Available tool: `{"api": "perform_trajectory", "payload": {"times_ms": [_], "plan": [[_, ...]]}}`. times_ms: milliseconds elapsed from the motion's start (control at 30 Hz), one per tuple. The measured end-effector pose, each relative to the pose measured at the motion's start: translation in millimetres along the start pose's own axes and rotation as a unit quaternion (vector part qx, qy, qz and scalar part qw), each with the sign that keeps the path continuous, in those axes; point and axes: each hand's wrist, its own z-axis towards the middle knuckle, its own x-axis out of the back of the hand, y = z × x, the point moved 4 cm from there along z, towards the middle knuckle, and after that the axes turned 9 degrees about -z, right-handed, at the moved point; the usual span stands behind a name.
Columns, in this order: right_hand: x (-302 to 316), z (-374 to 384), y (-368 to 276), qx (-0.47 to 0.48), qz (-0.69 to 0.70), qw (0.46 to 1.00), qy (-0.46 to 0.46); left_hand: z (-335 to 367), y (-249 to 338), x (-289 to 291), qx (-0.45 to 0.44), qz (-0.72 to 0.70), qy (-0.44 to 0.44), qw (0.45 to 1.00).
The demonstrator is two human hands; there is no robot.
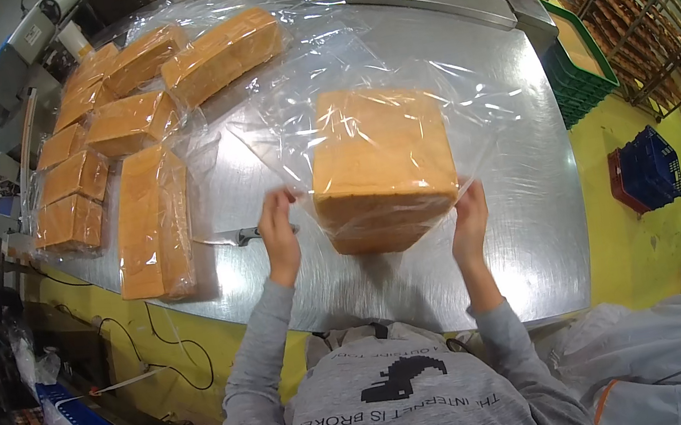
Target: The person wraps rectangular loaves of bread in clear plastic film on a stainless steel table. They pull the film over the bread, smooth it down, and use a handheld sealing bar to secure the package. The wrapped loaves are then placed on the table.
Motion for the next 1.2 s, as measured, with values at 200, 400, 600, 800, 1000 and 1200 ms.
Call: {"api": "perform_trajectory", "payload": {"times_ms": [200,400,600,800,1000,1200], "plan": [[-31,37,-19,-0.124,-0.02,0.986,-0.106,34,-9,-29,0.025,-0.008,-0.139,0.99],[-23,8,47,-0.006,-0.122,0.993,-0.002,25,-108,-6,-0.036,0.309,-0.084,0.947],[11,-55,221,-0.165,-0.387,0.907,-0.004,-9,-179,-4,-0.167,0.408,-0.042,0.897],[26,-34,176,-0.097,-0.494,0.862,-0.059,18,-178,-8,-0.056,0.457,-0.116,0.88],[-31,-4,-3,-0.108,0.084,0.989,-0.058,37,-119,-42,0.203,-0.148,-0.173,0.952],[-33,-52,142,-0.13,0.04,0.979,-0.153,20,-174,-55,0.425,-0.23,-0.19,0.855]]}}
